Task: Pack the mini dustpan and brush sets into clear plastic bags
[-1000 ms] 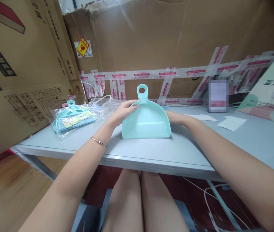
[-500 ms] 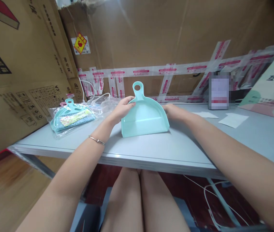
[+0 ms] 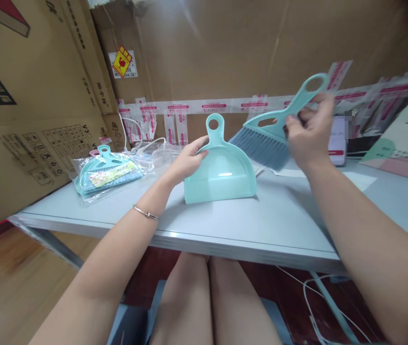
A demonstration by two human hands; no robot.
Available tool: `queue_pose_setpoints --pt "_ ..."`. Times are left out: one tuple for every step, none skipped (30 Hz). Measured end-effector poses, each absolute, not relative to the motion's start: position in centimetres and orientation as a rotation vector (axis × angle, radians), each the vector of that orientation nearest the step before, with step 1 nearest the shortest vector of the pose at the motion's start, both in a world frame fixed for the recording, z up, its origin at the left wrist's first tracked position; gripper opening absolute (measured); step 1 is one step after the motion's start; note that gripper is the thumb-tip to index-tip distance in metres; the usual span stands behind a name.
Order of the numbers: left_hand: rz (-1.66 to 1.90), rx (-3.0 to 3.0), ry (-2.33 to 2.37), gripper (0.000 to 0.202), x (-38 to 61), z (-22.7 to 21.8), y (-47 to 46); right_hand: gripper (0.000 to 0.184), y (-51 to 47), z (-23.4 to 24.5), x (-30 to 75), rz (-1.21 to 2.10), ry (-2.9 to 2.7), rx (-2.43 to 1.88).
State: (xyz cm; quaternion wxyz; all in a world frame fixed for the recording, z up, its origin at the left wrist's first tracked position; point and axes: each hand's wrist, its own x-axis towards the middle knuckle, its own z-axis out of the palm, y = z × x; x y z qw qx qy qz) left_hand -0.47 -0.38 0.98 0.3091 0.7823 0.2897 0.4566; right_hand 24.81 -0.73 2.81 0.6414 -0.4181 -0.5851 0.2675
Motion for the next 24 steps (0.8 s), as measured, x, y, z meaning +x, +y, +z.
queue_pose_setpoints --pt "1.221 2.093 0.737 0.04 -0.4 1.1 -0.4 0.029 -1.1 3.4 25.0 0.466 -1.285 -0.877" --pt "1.232 2.11 0.709 0.043 -0.4 1.2 -0.4 0.026 -1.6 4.0 25.1 0.308 -1.226 -0.786" --pt "1.237 2.119 0.685 0.045 -0.3 1.2 -0.3 0.023 -1.9 4.5 25.3 0.183 -1.165 -0.696" --pt "1.235 2.122 0.667 0.047 -0.2 1.3 -0.3 0.018 -2.3 5.0 25.3 0.145 -1.136 -0.632" --pt "1.222 2.123 0.655 0.049 -0.1 1.4 -0.1 0.012 -2.6 5.4 25.2 0.18 -1.138 -0.606" --pt "1.198 2.123 0.649 0.051 0.1 1.6 0.0 0.007 -2.9 5.7 25.0 0.251 -1.159 -0.612" --pt "1.168 2.122 0.647 0.052 0.3 1.7 0.1 0.007 -3.2 5.7 24.6 0.339 -1.197 -0.646" --pt "1.139 2.118 0.653 0.053 0.7 1.9 0.3 0.011 -3.4 5.7 24.0 0.416 -1.241 -0.691" --pt "1.11 2.11 0.662 0.052 1.1 2.1 0.4 0.015 -3.6 5.4 23.3 0.483 -1.296 -0.738" --pt "1.087 2.095 0.67 0.05 1.5 2.3 0.5 0.017 -3.7 5.1 22.4 0.537 -1.352 -0.778" --pt "1.069 2.075 0.67 0.048 2.0 2.5 0.6 0.018 -3.8 4.6 21.5 0.572 -1.401 -0.81" --pt "1.056 2.055 0.66 0.046 2.5 2.6 0.6 0.018 -3.9 4.1 20.7 0.602 -1.448 -0.842" --pt "1.047 2.036 0.641 0.044 2.8 2.6 0.6 0.017 -3.9 3.6 19.8 0.626 -1.496 -0.871" --pt "1.039 2.017 0.617 0.043 3.1 2.6 0.6 0.017 -4.0 3.1 19.2 0.643 -1.538 -0.892" --pt "1.033 1.997 0.596 0.042 3.3 2.5 0.5 0.016 -4.1 2.6 18.6 0.657 -1.573 -0.907" --pt "1.032 1.978 0.585 0.041 3.3 2.4 0.5 0.016 -4.2 2.3 18.2 0.662 -1.597 -0.916" --pt "1.035 1.963 0.587 0.039 3.2 2.3 0.4 0.016 -4.3 2.0 17.9 0.655 -1.612 -0.918" --pt "1.046 1.955 0.595 0.037 3.0 2.1 0.3 0.016 -4.4 1.8 17.7 0.64 -1.62 -0.916" --pt "1.059 1.958 0.601 0.035 2.8 2.0 0.1 0.016 -4.5 1.7 17.6 0.617 -1.623 -0.912" --pt "1.077 1.971 0.599 0.034 2.6 2.0 0.0 0.016 -4.7 1.7 17.5 0.585 -1.625 -0.902" --pt "1.096 1.991 0.586 0.033 2.4 2.0 -0.1 0.016 -4.9 1.6 17.4 0.547 -1.627 -0.889" --pt "1.112 2.014 0.566 0.032 2.2 2.1 -0.3 0.017 -5.0 1.6 17.3 0.504 -1.627 -0.873" --pt "1.119 2.033 0.545 0.032 2.1 2.2 -0.4 0.017 -5.1 1.6 17.2 0.464 -1.626 -0.856" --pt "1.119 2.045 0.529 0.032 2.0 2.4 -0.6 0.017 -5.2 1.6 17.1 0.427 -1.624 -0.843"
